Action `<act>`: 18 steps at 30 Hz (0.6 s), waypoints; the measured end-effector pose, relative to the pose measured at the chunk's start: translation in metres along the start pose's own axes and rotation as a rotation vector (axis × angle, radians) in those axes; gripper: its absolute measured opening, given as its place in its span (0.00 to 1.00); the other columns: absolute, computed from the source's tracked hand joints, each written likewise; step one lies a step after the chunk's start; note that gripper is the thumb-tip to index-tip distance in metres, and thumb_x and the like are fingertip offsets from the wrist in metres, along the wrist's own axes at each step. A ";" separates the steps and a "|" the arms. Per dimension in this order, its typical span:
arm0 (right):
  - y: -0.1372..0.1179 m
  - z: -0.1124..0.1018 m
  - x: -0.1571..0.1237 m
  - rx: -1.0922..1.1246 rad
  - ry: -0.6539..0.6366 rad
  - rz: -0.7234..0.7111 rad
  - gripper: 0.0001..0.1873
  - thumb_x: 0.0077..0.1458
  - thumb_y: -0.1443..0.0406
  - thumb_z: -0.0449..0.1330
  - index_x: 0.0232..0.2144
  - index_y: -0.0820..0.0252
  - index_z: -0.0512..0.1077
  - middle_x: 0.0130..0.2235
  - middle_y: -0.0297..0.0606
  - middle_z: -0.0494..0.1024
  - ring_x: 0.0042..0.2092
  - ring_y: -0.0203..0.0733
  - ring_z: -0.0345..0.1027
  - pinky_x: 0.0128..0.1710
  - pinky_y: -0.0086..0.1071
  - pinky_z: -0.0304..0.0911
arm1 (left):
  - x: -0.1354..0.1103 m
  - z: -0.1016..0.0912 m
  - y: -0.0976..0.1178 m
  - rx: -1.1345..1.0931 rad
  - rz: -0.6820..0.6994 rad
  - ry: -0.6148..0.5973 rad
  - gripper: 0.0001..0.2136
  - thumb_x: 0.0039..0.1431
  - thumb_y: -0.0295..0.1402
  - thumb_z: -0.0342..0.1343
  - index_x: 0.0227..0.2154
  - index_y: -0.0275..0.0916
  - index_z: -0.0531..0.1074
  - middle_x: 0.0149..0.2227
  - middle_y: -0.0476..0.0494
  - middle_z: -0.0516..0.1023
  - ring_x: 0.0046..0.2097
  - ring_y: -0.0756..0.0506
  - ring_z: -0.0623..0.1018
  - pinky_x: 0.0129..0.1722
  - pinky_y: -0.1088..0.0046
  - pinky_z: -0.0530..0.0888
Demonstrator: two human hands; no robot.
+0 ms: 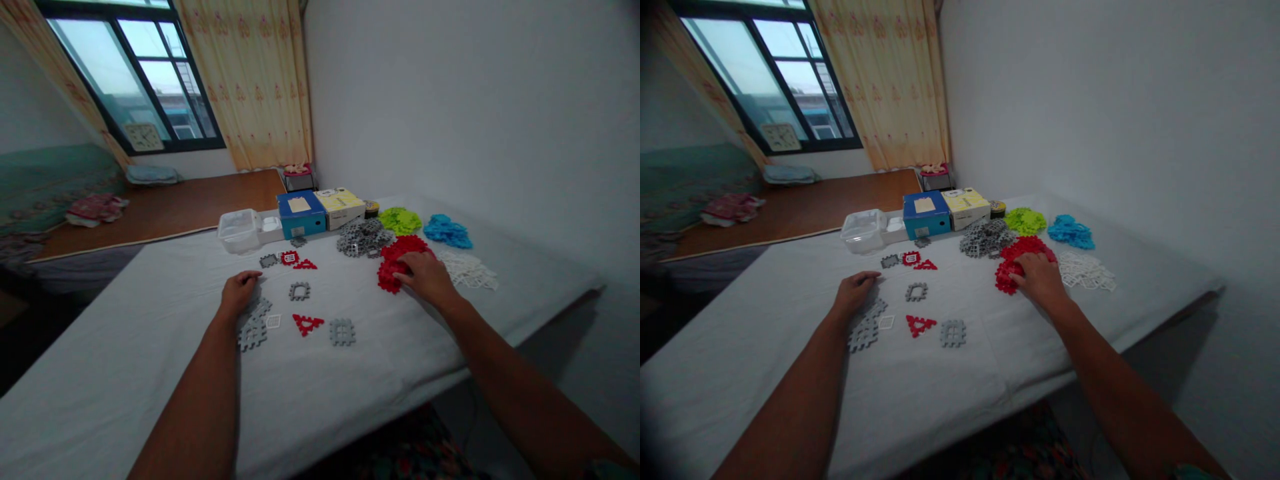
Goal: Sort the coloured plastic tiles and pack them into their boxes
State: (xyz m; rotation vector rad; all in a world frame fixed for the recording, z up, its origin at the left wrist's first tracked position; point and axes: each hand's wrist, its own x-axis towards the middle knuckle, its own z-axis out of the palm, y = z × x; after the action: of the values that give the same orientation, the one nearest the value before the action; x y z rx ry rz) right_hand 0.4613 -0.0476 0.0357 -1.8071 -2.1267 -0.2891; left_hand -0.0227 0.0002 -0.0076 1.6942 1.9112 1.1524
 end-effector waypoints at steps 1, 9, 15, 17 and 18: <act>-0.003 -0.001 0.001 0.006 0.012 -0.003 0.18 0.59 0.55 0.58 0.46 0.58 0.74 0.51 0.46 0.75 0.51 0.54 0.64 0.46 0.44 0.60 | 0.000 0.000 0.000 0.000 -0.011 0.000 0.16 0.46 0.36 0.53 0.34 0.39 0.81 0.34 0.43 0.83 0.37 0.42 0.79 0.38 0.69 0.74; -0.109 -0.011 -0.009 0.332 -0.227 -0.496 0.15 0.61 0.61 0.58 0.48 0.59 0.72 0.51 0.44 0.76 0.51 0.48 0.65 0.51 0.41 0.60 | 0.002 0.006 -0.004 -0.013 -0.033 0.005 0.17 0.46 0.35 0.51 0.36 0.39 0.81 0.37 0.42 0.83 0.39 0.42 0.79 0.40 0.69 0.73; -0.187 0.008 -0.030 0.281 -0.323 -0.671 0.21 0.60 0.56 0.60 0.54 0.54 0.69 0.52 0.43 0.74 0.51 0.50 0.64 0.45 0.41 0.60 | 0.002 0.008 -0.009 -0.051 -0.028 -0.010 0.18 0.46 0.35 0.51 0.38 0.37 0.82 0.36 0.43 0.83 0.38 0.43 0.79 0.38 0.71 0.73; -0.194 0.016 -0.034 0.276 -0.289 -0.668 0.19 0.62 0.57 0.57 0.54 0.54 0.69 0.51 0.43 0.75 0.51 0.49 0.64 0.45 0.40 0.58 | 0.002 0.007 -0.008 -0.043 -0.032 -0.011 0.18 0.46 0.35 0.52 0.38 0.37 0.82 0.36 0.44 0.83 0.38 0.43 0.79 0.38 0.71 0.73; -0.194 0.019 -0.035 0.286 -0.275 -0.663 0.18 0.63 0.57 0.56 0.53 0.54 0.69 0.50 0.43 0.75 0.51 0.49 0.64 0.44 0.40 0.57 | 0.002 0.007 -0.007 -0.041 -0.037 -0.010 0.18 0.46 0.35 0.52 0.38 0.37 0.82 0.35 0.44 0.83 0.38 0.43 0.78 0.38 0.71 0.73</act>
State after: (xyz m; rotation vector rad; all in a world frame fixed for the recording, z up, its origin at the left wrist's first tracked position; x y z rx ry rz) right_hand 0.2733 -0.1061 0.0171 -0.9897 -2.7446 0.1211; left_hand -0.0228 0.0046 -0.0171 1.6336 1.8918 1.1588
